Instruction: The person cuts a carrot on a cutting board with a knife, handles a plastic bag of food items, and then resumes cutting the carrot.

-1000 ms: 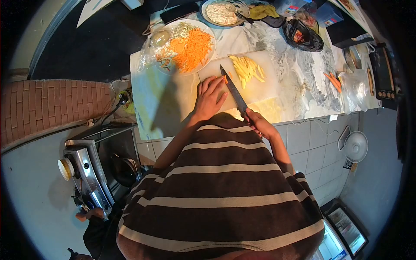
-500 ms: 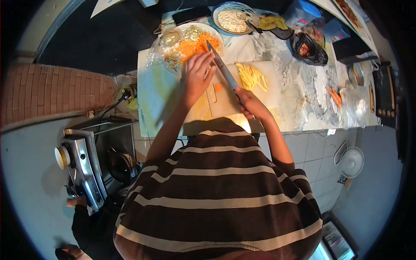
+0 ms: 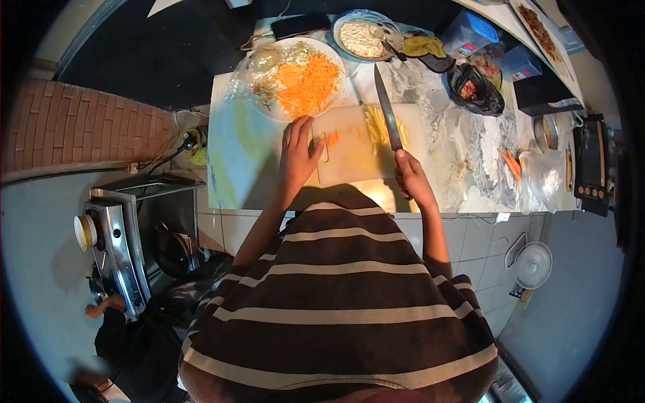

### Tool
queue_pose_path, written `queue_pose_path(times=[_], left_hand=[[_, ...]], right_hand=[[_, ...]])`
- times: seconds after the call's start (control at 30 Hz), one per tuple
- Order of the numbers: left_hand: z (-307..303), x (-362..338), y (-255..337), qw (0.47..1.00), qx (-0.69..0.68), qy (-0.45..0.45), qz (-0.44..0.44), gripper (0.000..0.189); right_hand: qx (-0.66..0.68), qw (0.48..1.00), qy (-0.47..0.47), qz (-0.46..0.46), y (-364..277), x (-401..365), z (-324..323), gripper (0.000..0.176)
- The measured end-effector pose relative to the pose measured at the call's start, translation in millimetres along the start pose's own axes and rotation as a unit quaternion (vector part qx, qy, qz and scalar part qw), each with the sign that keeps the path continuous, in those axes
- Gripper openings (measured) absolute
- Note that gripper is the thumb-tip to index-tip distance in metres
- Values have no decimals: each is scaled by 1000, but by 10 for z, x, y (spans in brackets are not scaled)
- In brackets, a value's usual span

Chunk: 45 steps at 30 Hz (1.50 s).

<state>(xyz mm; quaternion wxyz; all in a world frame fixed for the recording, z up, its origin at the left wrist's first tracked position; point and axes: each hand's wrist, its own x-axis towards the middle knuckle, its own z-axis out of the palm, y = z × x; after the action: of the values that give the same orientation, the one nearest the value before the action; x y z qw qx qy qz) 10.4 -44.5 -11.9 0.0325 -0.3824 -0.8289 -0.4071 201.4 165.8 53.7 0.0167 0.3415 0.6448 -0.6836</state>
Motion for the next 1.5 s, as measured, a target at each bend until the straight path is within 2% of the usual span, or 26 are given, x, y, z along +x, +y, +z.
queue_pose_path(times=[0.13, 0.27, 0.37, 0.43, 0.47, 0.53, 0.57, 0.6, 0.63, 0.73, 0.8, 1.0, 1.2, 1.5], left_hand=[[125, -70, 115, 998, 64, 0, 9, 56], [193, -66, 98, 994, 104, 2, 21, 57], [147, -19, 122, 993, 115, 14, 30, 57], [112, -30, 155, 992, 117, 28, 36, 57], [99, -71, 161, 997, 76, 25, 22, 57], [155, -151, 185, 999, 34, 20, 12, 57], [215, -221, 171, 999, -39, 21, -8, 56], [253, -272, 177, 993, -112, 18, -27, 56], [290, -309, 181, 993, -113, 9, -20, 56], [412, -271, 279, 996, -86, -2, -7, 56], [429, -246, 326, 1000, 12, -9, 7, 56], [470, -188, 494, 994, 97, -35, 19, 58], [614, -89, 529, 998, 13, -63, 8, 62], [830, 177, 766, 997, 32, -74, 22, 62]], right_hand=[[70, 995, -28, 71, -12, -165, -30, 39], [81, 992, -56, 78, 51, -197, -23, 43], [80, 994, -41, 70, 86, -238, -24, 43], [102, 993, -31, 57, 90, -282, -44, 40], [104, 993, -29, 55, 128, -282, -67, 40], [76, 997, 21, 5, 304, -231, -119, 41], [81, 996, 25, 4, 450, -162, -157, 41], [-32, 991, 110, -69, 586, -81, -191, 42], [-143, 961, 195, -137, 721, -43, -236, 42], [-201, 941, 258, -85, 507, -253, -277, 43], [-210, 935, 276, -73, 499, -317, -358, 42], [-210, 938, 266, -67, 661, -321, -464, 41], [-231, 934, 261, -74, 734, -181, -453, 37], [-198, 937, 277, -81, 660, -226, -654, 34]])
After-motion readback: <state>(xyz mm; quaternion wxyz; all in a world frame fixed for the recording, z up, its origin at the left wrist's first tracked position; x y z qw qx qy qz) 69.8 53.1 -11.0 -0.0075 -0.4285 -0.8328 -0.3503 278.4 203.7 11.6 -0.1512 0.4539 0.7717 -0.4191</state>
